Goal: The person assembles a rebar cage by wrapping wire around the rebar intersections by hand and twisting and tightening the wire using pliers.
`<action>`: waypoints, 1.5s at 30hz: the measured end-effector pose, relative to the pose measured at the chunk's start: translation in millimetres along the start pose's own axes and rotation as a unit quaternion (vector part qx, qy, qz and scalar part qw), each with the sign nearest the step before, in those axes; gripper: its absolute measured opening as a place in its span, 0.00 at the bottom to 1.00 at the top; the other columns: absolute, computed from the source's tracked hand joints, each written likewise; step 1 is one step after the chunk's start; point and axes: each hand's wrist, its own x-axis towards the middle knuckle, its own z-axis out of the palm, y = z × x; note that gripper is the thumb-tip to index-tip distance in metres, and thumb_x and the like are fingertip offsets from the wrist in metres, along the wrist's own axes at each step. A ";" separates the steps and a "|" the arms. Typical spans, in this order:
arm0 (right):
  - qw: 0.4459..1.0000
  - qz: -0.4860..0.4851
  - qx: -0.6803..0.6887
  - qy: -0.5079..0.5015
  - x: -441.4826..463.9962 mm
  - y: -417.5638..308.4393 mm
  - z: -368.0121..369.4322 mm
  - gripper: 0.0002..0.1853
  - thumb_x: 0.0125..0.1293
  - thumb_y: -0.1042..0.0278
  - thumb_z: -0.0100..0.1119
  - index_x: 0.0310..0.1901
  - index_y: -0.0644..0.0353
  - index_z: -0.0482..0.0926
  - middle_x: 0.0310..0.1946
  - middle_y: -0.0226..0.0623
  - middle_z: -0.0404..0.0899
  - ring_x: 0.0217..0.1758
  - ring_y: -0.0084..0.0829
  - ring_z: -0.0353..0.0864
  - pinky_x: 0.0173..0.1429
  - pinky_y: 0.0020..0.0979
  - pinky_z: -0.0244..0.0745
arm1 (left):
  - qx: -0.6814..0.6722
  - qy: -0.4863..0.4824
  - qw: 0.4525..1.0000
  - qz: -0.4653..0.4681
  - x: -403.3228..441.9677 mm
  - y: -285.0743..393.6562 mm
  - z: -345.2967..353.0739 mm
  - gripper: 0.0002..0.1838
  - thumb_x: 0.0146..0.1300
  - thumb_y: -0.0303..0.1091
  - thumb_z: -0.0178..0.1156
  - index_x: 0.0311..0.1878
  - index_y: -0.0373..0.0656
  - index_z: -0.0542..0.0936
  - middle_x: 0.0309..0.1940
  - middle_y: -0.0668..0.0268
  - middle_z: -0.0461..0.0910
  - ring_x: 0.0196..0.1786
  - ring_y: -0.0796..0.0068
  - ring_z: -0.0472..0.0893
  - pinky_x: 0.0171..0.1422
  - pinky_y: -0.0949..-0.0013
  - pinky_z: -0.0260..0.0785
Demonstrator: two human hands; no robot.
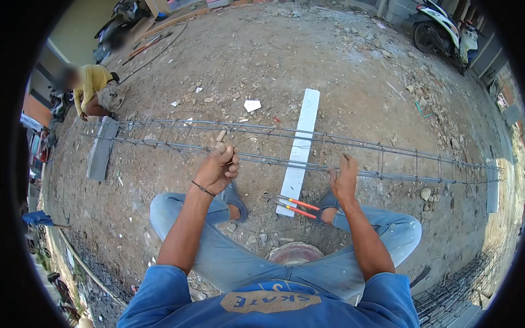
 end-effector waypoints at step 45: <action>0.271 0.618 0.731 -0.098 -12.8 -170.7 97.1 0.12 0.78 0.72 0.36 0.46 0.67 0.71 0.25 0.32 0.68 0.16 0.19 0.56 0.17 0.21 0.54 | -0.090 0.183 0.970 -0.129 133.4 -181.1 -45.7 0.11 0.70 0.31 0.63 0.43 0.30 0.80 0.33 0.56 0.83 0.31 0.64 0.84 0.30 0.64 0.78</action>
